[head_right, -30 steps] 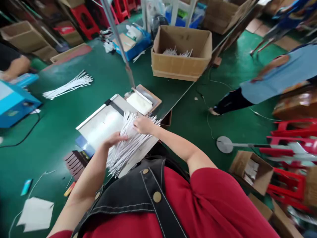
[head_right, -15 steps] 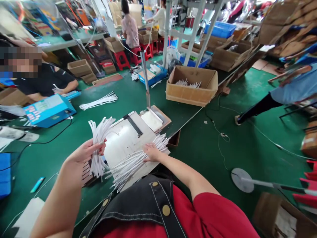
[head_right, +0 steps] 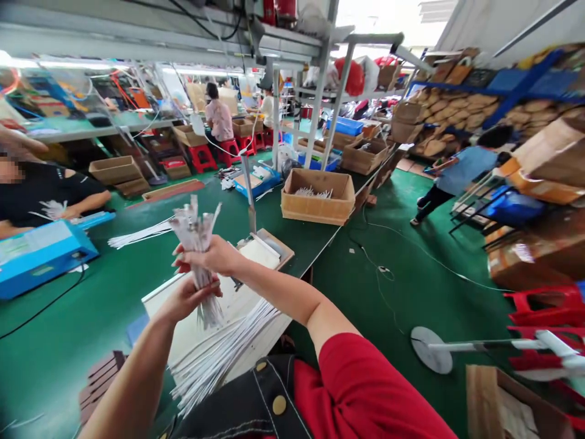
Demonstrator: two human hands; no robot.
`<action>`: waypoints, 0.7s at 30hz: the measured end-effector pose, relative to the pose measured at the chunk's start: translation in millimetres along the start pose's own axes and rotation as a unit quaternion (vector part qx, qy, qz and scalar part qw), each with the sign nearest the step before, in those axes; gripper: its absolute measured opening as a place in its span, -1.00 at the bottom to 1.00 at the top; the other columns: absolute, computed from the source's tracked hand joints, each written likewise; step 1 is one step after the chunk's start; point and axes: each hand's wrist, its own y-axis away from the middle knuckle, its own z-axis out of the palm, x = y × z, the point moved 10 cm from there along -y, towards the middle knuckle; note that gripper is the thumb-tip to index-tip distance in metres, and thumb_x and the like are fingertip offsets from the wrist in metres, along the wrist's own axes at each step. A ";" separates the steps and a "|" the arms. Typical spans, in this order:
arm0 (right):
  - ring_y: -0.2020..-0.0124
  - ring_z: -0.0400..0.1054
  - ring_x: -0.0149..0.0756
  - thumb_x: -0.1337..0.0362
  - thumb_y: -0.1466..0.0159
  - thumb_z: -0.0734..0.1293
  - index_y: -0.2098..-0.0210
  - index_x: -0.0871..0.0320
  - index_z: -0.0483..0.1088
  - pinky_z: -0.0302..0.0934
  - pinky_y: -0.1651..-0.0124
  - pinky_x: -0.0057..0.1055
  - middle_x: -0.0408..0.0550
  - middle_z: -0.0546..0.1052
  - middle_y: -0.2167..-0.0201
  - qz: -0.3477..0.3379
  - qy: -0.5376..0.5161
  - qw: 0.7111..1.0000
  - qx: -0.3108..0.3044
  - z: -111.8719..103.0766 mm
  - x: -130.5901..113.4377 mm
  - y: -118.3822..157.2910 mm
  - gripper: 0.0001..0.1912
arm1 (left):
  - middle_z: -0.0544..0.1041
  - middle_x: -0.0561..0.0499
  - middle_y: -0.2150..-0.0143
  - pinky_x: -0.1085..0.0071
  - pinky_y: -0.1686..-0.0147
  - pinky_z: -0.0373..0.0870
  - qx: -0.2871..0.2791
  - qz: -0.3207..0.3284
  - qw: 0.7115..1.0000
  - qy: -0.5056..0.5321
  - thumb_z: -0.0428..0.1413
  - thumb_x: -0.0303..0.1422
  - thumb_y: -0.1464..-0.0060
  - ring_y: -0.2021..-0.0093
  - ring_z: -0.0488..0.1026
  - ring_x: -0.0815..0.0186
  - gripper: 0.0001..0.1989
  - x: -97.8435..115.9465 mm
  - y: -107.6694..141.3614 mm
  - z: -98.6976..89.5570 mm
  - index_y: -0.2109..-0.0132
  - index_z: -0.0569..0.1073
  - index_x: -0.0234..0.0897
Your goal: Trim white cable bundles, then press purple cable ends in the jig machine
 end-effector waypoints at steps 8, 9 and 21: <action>0.43 0.49 -0.43 0.21 -0.06 0.60 0.34 0.20 0.49 0.45 0.29 -0.49 -0.20 0.56 0.48 -0.037 0.088 0.989 -0.114 53.9 -34.5 20.1 -0.71 | 0.64 -0.20 0.11 0.13 0.06 0.55 0.000 0.001 0.999 -0.054 0.34 0.02 0.12 0.06 0.57 -0.06 -0.48 -17.6 -0.3 7.9 0.15 0.58 -0.31; 0.41 0.49 -0.42 0.21 -0.06 0.60 0.34 0.20 0.49 0.46 0.25 -0.47 -0.21 0.56 0.47 -0.043 0.098 0.986 -0.125 55.6 -39.7 20.5 -0.71 | 0.63 -0.20 0.12 0.15 0.08 0.55 0.007 0.008 0.999 -0.048 0.32 0.01 0.09 0.09 0.57 -0.02 -0.51 -19.1 -3.5 12.4 0.16 0.57 -0.31; 0.30 0.49 -0.42 0.24 -0.21 0.50 0.27 0.26 0.44 0.45 0.16 -0.48 -0.17 0.49 0.42 -0.062 0.129 0.979 -0.148 38.1 -55.1 32.6 -0.76 | 0.61 -0.27 -0.01 0.04 -0.11 0.46 -0.039 0.060 0.989 0.132 0.36 0.02 0.06 -0.06 0.53 -0.04 -0.36 -21.7 -10.4 40.8 -0.02 0.55 -0.39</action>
